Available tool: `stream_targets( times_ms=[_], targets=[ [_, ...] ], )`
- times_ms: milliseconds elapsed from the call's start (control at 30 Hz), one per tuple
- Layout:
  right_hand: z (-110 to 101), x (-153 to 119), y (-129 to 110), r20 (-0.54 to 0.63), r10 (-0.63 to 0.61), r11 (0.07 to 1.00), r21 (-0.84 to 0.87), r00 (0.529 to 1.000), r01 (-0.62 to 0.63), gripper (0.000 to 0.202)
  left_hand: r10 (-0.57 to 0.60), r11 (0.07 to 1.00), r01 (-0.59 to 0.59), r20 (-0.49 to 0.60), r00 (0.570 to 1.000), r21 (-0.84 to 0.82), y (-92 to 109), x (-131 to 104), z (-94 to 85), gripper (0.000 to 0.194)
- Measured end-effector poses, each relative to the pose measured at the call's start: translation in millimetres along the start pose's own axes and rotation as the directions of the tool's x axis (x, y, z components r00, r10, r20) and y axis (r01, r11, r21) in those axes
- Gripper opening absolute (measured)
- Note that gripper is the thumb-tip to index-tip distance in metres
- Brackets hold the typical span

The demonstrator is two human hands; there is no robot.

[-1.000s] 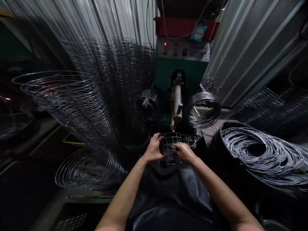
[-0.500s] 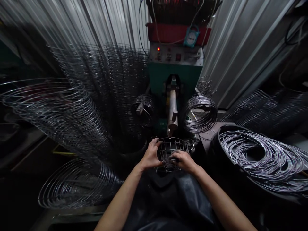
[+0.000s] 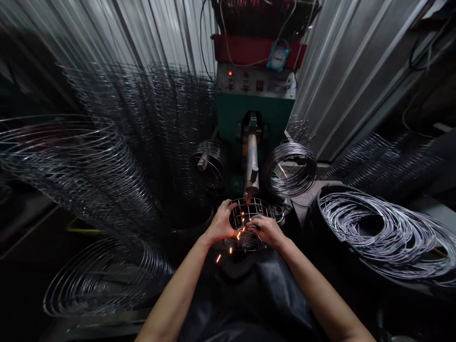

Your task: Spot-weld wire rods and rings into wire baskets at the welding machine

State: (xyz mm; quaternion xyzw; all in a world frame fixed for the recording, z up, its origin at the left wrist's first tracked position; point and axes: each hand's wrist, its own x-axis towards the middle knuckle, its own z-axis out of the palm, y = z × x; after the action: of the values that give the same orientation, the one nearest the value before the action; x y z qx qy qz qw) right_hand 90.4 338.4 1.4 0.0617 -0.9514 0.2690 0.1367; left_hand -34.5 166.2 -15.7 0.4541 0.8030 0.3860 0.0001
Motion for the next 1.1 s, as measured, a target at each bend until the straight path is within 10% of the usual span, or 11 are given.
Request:
stream_targets(
  times_ms=[333, 567, 767, 967, 1100],
  targets=[
    [-2.2, 12.6, 1.8, -0.229, 0.177, 0.979, 0.143, 0.957, -0.147, 0.024, -0.084, 0.996, 0.085, -0.011, 0.996, 0.025, -11.0, 27.1, 0.8, 0.089],
    [31.0, -82.2, 13.6, -0.172, 0.608, 0.708, 0.558, 0.775, -0.432, 0.039, -0.128, 0.989, 0.133, -0.065, 0.990, 0.071, -16.5, 38.5, 1.6, 0.087],
    [82.2, -153.9, 33.8, -0.337, 0.596, 0.795, 0.375, 0.729, -0.476, 0.037, -0.221, 0.974, 0.224, -0.095, 0.971, 0.021, -23.3, 56.7, 0.4, 0.089],
    [44.3, -144.1, 62.6, -0.110, 0.766, 0.512, 0.701, 0.634, -0.497, 0.035, -0.269, 0.963, 0.269, 0.010, 0.963, 0.024, -23.9, 47.5, -7.5, 0.112],
    [32.4, -149.4, 85.6, 0.118, 0.735, 0.404, 0.715, 0.668, -0.571, 0.038, -0.351, 0.920, 0.363, 0.099, 0.931, -0.149, -45.1, 15.5, -0.8, 0.139]
  ],
)
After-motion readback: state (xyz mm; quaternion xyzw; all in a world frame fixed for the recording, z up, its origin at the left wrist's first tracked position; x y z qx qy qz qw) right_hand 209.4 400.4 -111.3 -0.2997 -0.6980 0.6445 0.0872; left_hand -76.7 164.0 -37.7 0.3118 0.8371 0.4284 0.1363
